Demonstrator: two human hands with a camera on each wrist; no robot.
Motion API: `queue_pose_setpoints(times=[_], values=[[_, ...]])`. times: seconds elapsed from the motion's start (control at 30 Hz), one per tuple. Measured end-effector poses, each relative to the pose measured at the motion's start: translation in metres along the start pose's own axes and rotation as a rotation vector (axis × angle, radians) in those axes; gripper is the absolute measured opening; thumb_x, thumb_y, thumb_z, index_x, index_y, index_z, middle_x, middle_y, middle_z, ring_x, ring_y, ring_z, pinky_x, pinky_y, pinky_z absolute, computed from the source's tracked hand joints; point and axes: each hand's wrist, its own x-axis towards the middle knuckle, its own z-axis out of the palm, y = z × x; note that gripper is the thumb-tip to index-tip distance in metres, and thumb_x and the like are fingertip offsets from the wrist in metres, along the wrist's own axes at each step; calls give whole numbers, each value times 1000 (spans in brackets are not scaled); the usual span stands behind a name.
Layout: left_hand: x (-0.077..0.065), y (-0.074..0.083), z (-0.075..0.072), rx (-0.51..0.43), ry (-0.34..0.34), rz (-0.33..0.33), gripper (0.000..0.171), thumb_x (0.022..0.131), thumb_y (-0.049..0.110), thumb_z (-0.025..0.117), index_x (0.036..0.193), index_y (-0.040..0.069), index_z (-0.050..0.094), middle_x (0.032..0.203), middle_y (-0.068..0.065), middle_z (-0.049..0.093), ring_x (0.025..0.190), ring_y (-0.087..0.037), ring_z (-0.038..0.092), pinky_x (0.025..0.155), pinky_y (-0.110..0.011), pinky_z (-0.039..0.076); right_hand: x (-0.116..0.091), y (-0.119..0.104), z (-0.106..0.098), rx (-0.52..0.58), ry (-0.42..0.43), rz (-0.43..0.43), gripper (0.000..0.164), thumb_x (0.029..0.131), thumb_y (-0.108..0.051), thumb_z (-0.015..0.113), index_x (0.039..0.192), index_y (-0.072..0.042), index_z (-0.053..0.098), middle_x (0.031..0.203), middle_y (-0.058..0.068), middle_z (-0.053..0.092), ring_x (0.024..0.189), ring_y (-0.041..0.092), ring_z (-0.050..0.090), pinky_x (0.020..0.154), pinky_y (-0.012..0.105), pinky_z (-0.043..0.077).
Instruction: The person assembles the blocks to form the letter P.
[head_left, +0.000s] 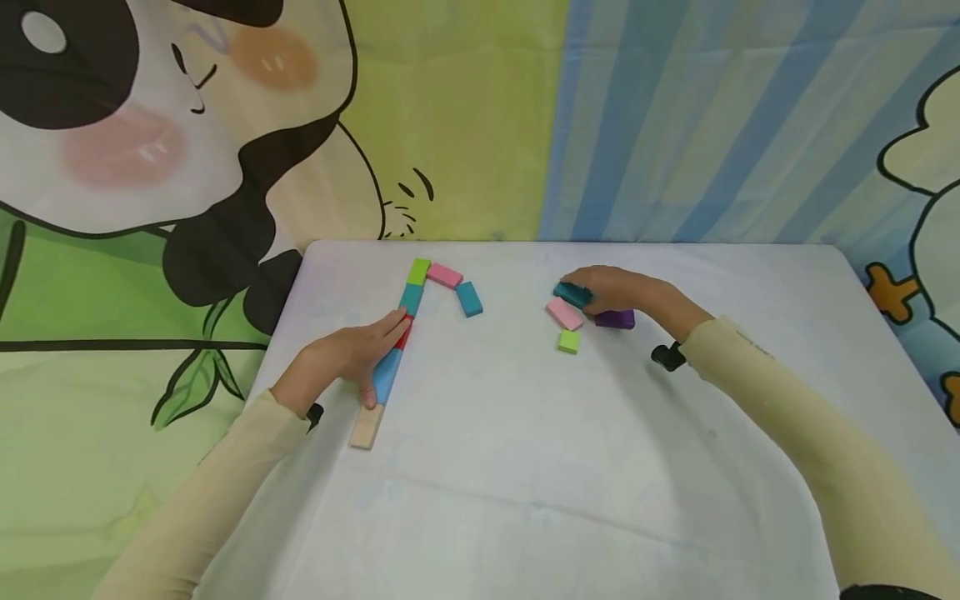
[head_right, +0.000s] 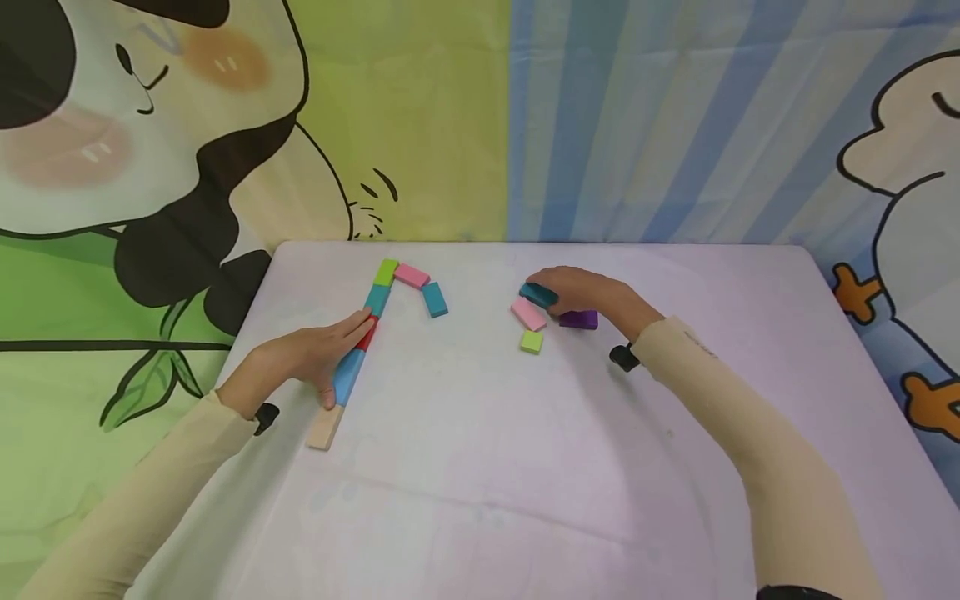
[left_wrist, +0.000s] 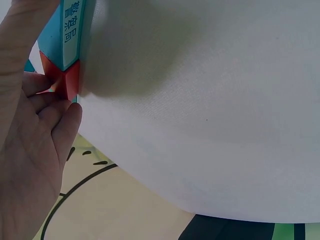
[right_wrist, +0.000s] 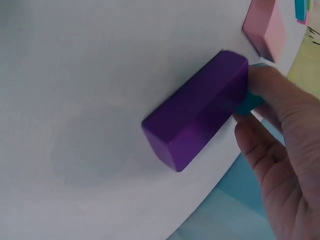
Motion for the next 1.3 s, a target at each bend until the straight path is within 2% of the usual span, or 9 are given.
queue_pose_setpoints(times=[0.13,0.27,0.43,0.53,0.7,0.83,0.9,1.1,1.3], values=[[-2,-1,0,0,-8,-4,144,52,58,84,155,1,2,164,-19,-3,149,-36,19,109,-49,41,6,4,-1,28,-60,-14,75,92,-13,64,154,-10,22,159,17,25,141,37,34,112,56,35],[-2,-1,0,-9,-4,-8,144,51,58,84,155,0,3,164,-19,-2,149,-37,19,109,-50,41,13,6,-4,43,-110,-28,74,91,-13,65,153,-13,24,156,15,31,136,34,38,111,55,36],[-3,-2,0,-14,-15,-21,144,52,57,84,155,1,1,164,-19,-4,150,-37,17,109,-50,41,23,10,-6,19,-118,-86,36,91,-15,66,121,-12,47,138,8,45,113,24,45,89,39,41],[-3,-2,1,-16,-19,-22,144,52,56,85,155,2,0,164,-18,-5,151,-36,14,110,-50,40,25,15,-3,50,-77,-84,25,91,-19,68,101,-11,47,127,9,51,101,23,47,82,37,40],[0,-4,5,-18,-18,-18,145,51,59,83,155,3,-1,164,-17,-5,151,-35,14,111,-50,39,27,16,3,158,123,-33,46,88,-25,73,123,-5,51,117,15,55,89,23,54,80,36,48],[-1,-5,6,-22,-22,-27,146,51,59,83,156,3,-1,164,-17,-5,151,-35,15,110,-50,40,31,-17,8,267,337,-72,50,86,-18,74,128,1,53,116,20,57,82,24,58,72,32,48],[-1,-4,5,-22,-25,-38,146,50,59,84,156,4,-1,164,-16,-6,151,-35,15,110,-49,40,33,-44,15,309,377,-120,50,85,-17,75,126,2,55,115,21,57,80,23,60,70,29,49],[0,-1,2,-25,-8,-30,144,52,56,85,156,5,-1,164,-15,-6,151,-35,14,110,-49,40,41,-109,50,282,279,-173,51,87,-22,73,130,1,55,121,18,56,80,14,57,71,21,49],[1,1,-1,-15,-15,-27,143,53,55,85,156,4,-1,164,-15,-7,151,-35,16,109,-49,41,44,-127,67,264,311,-155,51,87,-16,72,131,2,54,129,20,53,84,16,58,74,24,51]])
